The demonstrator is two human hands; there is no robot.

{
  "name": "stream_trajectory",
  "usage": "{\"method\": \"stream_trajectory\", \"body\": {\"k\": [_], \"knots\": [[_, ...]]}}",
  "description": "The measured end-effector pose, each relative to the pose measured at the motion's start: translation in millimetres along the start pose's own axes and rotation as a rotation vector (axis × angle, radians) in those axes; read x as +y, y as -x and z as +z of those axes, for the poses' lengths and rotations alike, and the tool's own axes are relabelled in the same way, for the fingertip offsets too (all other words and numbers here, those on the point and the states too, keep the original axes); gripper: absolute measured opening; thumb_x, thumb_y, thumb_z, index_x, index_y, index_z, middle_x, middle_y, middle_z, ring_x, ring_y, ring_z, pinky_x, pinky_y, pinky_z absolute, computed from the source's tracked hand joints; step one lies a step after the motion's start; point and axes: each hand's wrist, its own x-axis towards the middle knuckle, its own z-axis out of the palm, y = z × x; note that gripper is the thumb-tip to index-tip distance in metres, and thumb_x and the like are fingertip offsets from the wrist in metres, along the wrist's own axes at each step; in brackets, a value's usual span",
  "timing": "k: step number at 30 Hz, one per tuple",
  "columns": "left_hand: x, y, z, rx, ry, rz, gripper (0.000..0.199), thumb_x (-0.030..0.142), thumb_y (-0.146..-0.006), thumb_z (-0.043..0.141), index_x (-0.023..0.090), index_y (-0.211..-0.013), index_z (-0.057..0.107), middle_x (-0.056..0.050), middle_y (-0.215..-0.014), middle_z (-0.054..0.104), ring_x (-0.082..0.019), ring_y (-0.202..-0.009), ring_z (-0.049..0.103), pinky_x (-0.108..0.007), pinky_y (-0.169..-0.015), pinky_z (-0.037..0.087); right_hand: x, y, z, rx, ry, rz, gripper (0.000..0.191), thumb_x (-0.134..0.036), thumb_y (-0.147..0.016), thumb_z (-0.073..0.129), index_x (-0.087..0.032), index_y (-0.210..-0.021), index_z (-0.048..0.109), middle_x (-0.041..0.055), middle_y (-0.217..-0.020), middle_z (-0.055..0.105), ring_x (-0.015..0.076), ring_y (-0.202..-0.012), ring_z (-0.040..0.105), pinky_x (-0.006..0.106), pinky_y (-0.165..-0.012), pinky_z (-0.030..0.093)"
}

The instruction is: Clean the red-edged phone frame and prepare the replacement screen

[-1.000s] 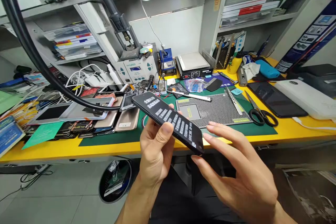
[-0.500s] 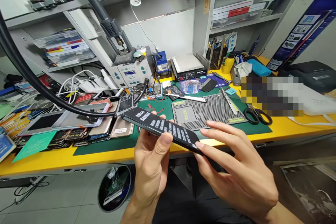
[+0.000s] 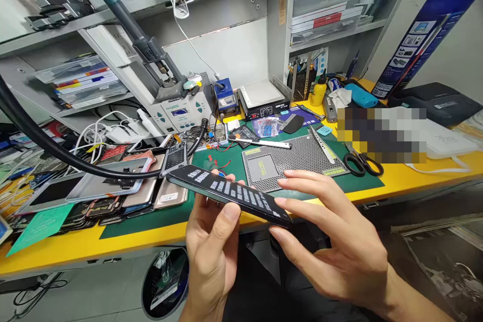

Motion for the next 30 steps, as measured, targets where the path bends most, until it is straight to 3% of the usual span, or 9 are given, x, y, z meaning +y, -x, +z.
{"method": "stream_trajectory", "body": {"k": [12, 20, 26, 30], "knots": [[-8, 2, -5.4, -0.054, -0.001, 0.046, 0.045, 0.026, -0.080, 0.085, 0.028, -0.124, 0.073, -0.005, -0.126, 0.074, -0.026, -0.119, 0.071, -0.032, -0.098, 0.061, 2, -4, 1, -0.009, 0.008, -0.090, 0.021, 0.000, -0.082, 0.073, -0.010, -0.099, 0.078, 0.0156, -0.111, 0.076, 0.0258, -0.125, 0.062, 0.041, -0.107, 0.053], [-7, 4, 0.6, 0.002, 0.030, 0.053, 0.048, 0.030, -0.076, 0.088, 0.028, -0.122, 0.075, -0.006, -0.121, 0.078, -0.028, -0.115, 0.073, -0.035, -0.095, 0.063, 3, 0, 4, -0.004, -0.117, -0.004, 0.029, -0.006, -0.085, 0.074, -0.002, -0.114, 0.070, 0.0198, -0.118, 0.073, 0.0251, -0.125, 0.062, 0.041, -0.111, 0.049], [-9, 6, 3.1, 0.042, 0.006, 0.079, 0.043, 0.032, -0.071, 0.090, 0.025, -0.113, 0.079, -0.006, -0.116, 0.079, -0.025, -0.105, 0.076, -0.031, -0.088, 0.065, 5, -1, 1, 0.014, -0.152, -0.015, 0.027, -0.003, -0.084, 0.073, -0.006, -0.111, 0.072, 0.0186, -0.118, 0.072, 0.0268, -0.124, 0.061, 0.044, -0.108, 0.052], [-12, 7, -0.4, -0.018, -0.003, 0.079, 0.040, 0.031, -0.078, 0.086, 0.028, -0.117, 0.077, -0.004, -0.120, 0.079, -0.024, -0.108, 0.075, -0.032, -0.092, 0.063, 5, -2, 2, 0.021, -0.160, -0.045, 0.025, 0.000, -0.084, 0.072, -0.010, -0.107, 0.074, 0.0167, -0.117, 0.072, 0.0259, -0.124, 0.062, 0.045, -0.108, 0.052]]}}
